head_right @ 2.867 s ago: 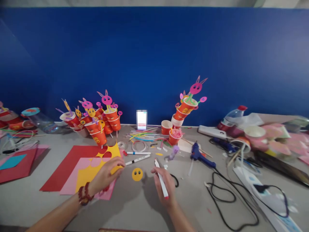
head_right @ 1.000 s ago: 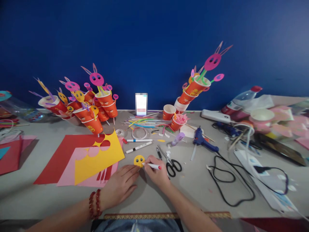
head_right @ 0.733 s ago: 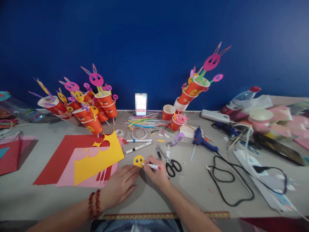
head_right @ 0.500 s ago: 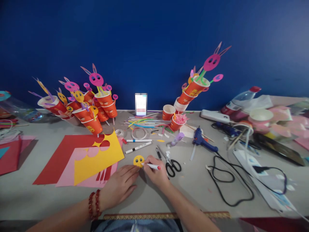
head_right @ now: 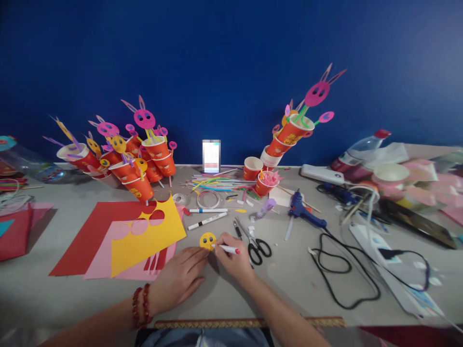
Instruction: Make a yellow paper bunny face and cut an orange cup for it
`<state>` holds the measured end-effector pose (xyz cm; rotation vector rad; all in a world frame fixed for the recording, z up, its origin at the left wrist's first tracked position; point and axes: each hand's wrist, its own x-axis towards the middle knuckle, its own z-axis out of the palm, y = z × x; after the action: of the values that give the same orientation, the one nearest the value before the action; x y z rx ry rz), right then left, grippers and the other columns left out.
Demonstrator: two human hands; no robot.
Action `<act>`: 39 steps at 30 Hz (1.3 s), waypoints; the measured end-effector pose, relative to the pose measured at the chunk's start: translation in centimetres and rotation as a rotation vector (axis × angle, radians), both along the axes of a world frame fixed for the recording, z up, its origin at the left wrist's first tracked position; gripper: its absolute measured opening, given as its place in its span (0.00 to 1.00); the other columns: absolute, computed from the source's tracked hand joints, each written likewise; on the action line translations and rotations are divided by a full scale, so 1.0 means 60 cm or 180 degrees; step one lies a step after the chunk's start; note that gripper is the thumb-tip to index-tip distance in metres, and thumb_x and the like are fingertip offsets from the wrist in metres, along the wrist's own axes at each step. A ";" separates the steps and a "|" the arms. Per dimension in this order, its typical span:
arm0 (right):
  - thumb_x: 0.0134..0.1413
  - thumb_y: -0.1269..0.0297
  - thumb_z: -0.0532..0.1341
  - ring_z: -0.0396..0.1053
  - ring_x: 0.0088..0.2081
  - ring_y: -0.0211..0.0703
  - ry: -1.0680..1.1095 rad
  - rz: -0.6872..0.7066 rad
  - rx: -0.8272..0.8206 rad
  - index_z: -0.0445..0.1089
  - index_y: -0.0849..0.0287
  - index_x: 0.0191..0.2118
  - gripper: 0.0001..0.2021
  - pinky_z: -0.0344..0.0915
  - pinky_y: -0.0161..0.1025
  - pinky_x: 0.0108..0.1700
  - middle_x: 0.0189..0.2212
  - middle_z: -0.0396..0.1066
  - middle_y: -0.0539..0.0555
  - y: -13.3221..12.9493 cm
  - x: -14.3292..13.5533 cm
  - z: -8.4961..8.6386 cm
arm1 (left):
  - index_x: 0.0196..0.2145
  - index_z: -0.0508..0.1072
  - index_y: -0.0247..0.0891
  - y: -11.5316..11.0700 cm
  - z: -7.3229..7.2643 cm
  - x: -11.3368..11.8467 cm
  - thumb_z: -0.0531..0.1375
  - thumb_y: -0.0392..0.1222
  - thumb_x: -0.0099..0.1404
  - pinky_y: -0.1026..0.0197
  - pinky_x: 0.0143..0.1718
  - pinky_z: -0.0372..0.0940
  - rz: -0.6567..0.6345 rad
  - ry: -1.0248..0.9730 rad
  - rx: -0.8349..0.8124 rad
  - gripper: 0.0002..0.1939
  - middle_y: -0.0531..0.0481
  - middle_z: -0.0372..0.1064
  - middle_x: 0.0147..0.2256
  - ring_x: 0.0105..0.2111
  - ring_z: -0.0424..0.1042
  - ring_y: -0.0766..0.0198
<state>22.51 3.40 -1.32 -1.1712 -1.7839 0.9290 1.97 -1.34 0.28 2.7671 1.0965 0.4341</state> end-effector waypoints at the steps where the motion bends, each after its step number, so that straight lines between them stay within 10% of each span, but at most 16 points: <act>1: 0.56 0.68 0.56 0.58 0.23 0.37 -0.0002 -0.0007 -0.0001 0.65 0.56 0.26 0.09 0.55 0.35 0.27 0.21 0.61 0.46 0.000 0.000 0.001 | 0.53 0.70 0.29 0.000 0.000 0.000 0.58 0.42 0.69 0.46 0.57 0.65 0.0005 -0.0001 -0.0008 0.18 0.39 0.70 0.55 0.55 0.68 0.48; 39: 0.53 0.69 0.56 0.58 0.23 0.37 -0.0014 -0.0146 -0.0128 0.62 0.56 0.24 0.08 0.55 0.34 0.27 0.20 0.61 0.46 -0.001 0.001 0.000 | 0.53 0.69 0.34 -0.001 -0.004 -0.001 0.58 0.39 0.69 0.46 0.58 0.64 0.0106 -0.0147 -0.0081 0.16 0.41 0.69 0.56 0.56 0.67 0.50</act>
<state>22.55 3.31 -1.30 -1.2354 -1.7418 0.9398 1.92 -1.38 0.01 2.7062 1.1307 0.4822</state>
